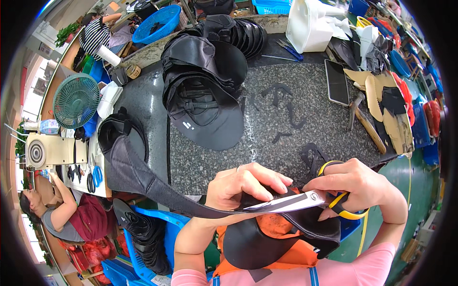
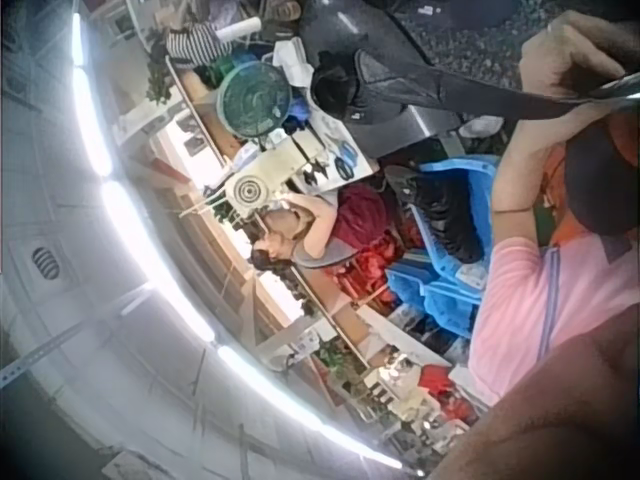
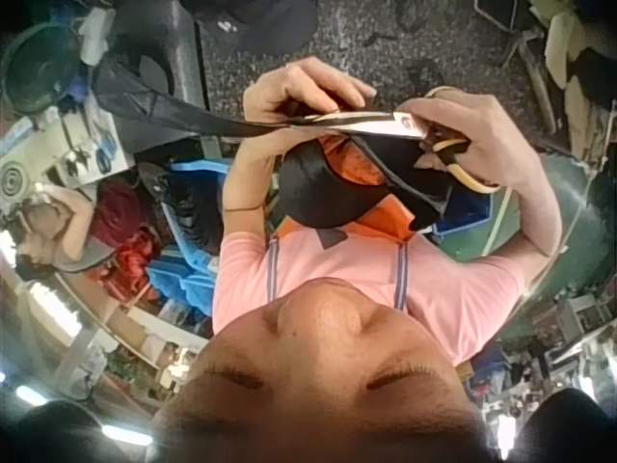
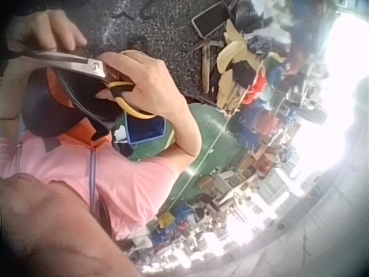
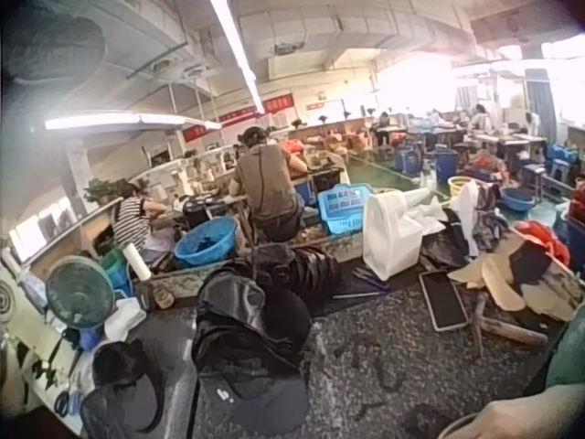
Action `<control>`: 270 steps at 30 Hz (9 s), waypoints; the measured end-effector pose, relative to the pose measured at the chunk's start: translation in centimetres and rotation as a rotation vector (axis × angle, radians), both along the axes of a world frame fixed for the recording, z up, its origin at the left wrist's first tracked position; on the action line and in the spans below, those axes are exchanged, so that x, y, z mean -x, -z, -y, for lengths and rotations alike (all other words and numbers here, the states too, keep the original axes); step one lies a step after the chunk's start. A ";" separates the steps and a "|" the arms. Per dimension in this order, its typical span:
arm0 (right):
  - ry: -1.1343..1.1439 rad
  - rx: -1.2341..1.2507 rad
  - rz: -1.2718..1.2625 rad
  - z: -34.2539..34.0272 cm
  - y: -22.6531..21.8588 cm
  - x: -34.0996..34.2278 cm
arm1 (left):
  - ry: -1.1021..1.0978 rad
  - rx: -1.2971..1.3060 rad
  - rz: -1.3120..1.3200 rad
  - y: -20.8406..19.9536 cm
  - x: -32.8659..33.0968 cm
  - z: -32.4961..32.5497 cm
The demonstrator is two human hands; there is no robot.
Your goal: The person trims excess material from the edges of black shoe upper pieces using scissors, picking each piece from a stack on the table.
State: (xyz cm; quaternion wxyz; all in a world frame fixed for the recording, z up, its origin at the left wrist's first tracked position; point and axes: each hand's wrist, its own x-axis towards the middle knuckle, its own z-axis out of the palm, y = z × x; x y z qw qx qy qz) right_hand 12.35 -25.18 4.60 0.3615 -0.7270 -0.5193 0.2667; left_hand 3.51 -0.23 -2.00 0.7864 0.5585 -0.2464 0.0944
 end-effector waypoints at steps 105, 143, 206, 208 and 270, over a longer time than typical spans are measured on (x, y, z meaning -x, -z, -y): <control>0.641 -0.019 0.901 -1.5 1.9 4.1 | -0.083 0.673 -0.481 -1.1 5.0 2.0; 0.384 0.023 1.050 0.7 0.0 3.2 | -0.111 0.130 -0.405 -1.5 5.1 0.7; 0.472 -0.131 0.007 -9.5 7.8 1.3 | -0.924 -1.004 -0.143 2.1 4.2 -7.9; 0.650 -0.417 0.434 -12.4 9.1 -0.6 | -0.852 -1.094 -0.193 1.6 6.4 -7.0; 0.667 -0.413 0.381 -12.3 7.6 0.6 | -0.417 -0.770 -0.546 5.8 0.9 -7.1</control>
